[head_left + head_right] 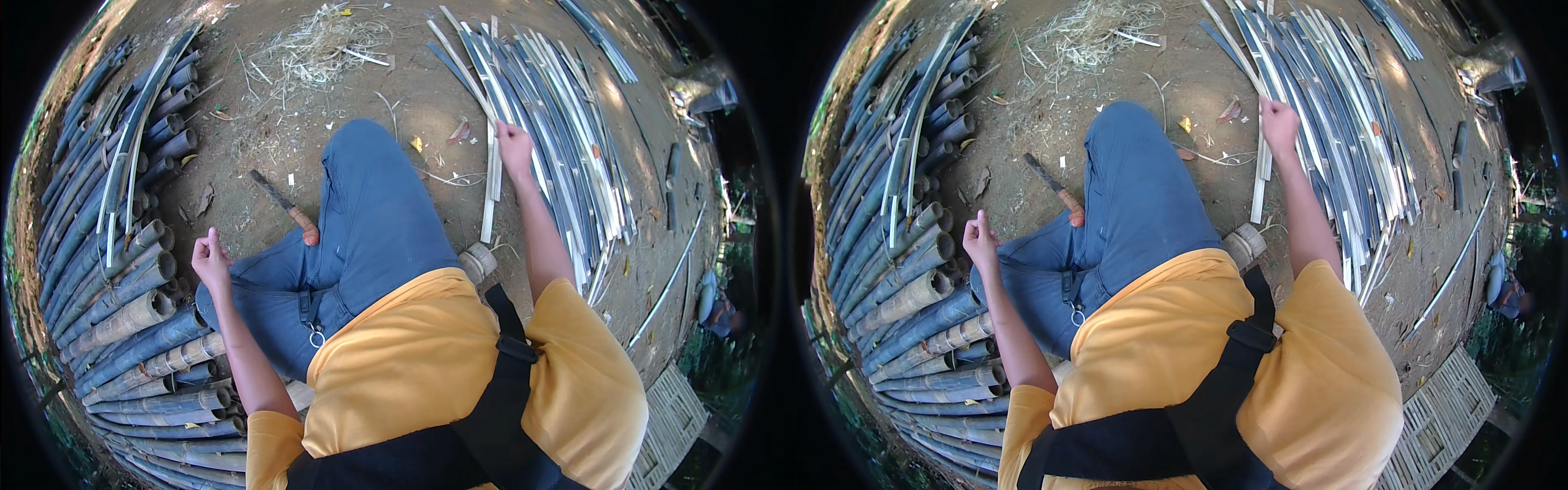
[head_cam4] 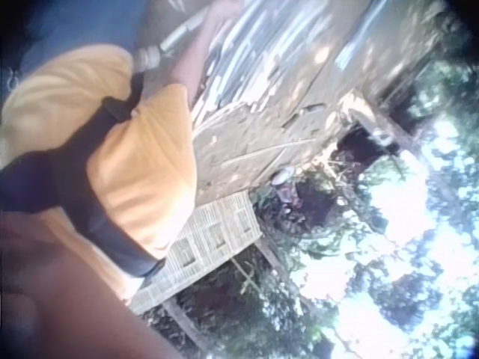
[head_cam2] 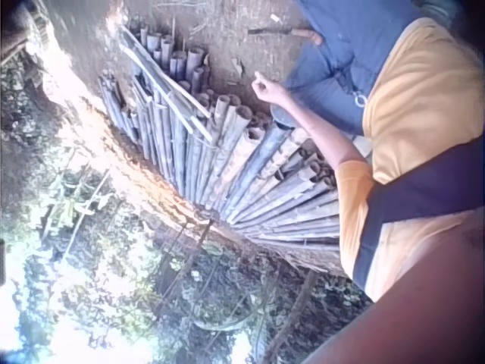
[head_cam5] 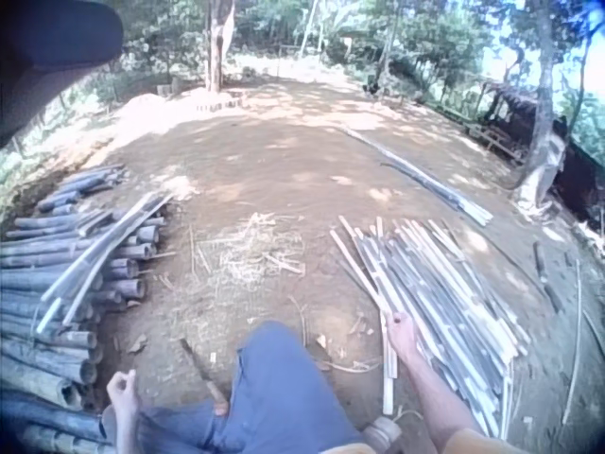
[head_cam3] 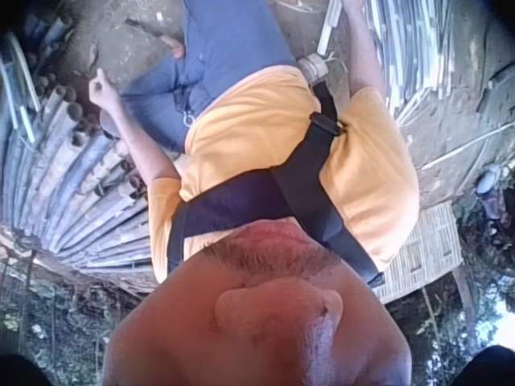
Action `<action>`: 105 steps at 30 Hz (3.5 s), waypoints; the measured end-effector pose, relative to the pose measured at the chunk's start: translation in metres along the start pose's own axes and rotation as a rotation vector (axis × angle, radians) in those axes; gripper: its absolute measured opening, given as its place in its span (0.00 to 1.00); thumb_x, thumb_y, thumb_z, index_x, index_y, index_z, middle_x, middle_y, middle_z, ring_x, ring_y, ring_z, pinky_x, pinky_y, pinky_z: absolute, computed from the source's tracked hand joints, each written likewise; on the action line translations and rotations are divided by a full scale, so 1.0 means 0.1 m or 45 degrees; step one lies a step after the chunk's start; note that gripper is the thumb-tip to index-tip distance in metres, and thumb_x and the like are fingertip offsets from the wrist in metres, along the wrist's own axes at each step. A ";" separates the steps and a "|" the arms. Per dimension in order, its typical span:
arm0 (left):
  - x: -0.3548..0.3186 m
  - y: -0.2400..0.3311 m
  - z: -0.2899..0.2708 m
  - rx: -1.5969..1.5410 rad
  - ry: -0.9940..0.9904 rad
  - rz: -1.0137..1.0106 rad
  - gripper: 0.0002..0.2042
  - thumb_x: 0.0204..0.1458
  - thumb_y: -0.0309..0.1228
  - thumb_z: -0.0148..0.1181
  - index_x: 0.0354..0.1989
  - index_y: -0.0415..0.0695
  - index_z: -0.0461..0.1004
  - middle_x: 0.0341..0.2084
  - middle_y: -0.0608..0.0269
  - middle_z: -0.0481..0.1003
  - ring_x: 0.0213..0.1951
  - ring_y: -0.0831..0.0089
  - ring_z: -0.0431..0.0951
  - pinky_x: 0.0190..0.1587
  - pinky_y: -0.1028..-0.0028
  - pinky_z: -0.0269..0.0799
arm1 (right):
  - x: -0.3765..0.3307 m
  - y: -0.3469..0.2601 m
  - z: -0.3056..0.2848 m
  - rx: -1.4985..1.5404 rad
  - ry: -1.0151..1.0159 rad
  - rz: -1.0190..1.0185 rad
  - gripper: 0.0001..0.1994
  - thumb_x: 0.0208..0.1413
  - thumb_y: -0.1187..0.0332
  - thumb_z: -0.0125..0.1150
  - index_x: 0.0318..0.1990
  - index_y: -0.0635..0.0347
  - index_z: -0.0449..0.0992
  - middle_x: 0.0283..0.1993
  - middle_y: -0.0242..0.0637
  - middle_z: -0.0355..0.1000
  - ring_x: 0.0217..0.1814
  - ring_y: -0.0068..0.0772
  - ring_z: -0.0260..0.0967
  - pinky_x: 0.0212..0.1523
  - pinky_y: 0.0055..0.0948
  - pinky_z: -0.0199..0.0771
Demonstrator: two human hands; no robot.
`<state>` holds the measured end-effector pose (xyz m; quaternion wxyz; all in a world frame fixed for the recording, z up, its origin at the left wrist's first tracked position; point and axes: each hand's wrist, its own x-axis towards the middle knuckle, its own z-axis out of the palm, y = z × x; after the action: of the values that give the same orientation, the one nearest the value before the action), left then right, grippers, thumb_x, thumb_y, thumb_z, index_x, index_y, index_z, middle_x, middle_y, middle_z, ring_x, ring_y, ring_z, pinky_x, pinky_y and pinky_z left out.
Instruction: The person strips layers from a piece of bamboo using a knife, then sets the piece aside and picks up another one.
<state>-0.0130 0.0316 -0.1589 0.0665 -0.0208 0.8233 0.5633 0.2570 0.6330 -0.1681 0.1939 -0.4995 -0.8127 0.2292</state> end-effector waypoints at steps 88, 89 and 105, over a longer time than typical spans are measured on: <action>3.40 0.10 -1.86 1.401 0.700 0.304 0.27 0.52 0.42 0.66 0.62 0.53 0.70 0.55 0.56 0.72 0.56 0.55 0.72 0.57 0.49 0.62 | -2.17 -2.92 2.13 0.429 -1.197 -0.495 0.31 0.55 0.73 0.61 0.67 0.58 0.58 0.50 0.44 0.67 0.27 0.30 0.69 0.35 0.32 0.74; 3.41 0.11 -1.87 1.396 0.598 0.199 0.28 0.52 0.42 0.66 0.62 0.52 0.70 0.56 0.56 0.71 0.57 0.54 0.71 0.57 0.49 0.62 | -2.18 -2.90 2.13 0.419 -1.191 -0.502 0.31 0.55 0.73 0.61 0.67 0.58 0.58 0.50 0.44 0.67 0.27 0.30 0.69 0.35 0.32 0.74; 3.55 0.27 -1.80 1.374 0.304 0.206 0.21 0.45 0.19 0.58 0.49 0.52 0.76 0.46 0.58 0.77 0.52 0.56 0.75 0.49 0.53 0.66 | -2.13 -2.90 2.15 0.370 -1.247 -0.438 0.32 0.54 0.72 0.60 0.67 0.58 0.57 0.48 0.44 0.69 0.30 0.34 0.69 0.38 0.34 0.73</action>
<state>-0.3826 -0.1118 -0.1172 -0.0695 0.0157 0.9957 0.0588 0.0209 0.2882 -0.1986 -0.1060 -0.1619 -0.8381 0.5101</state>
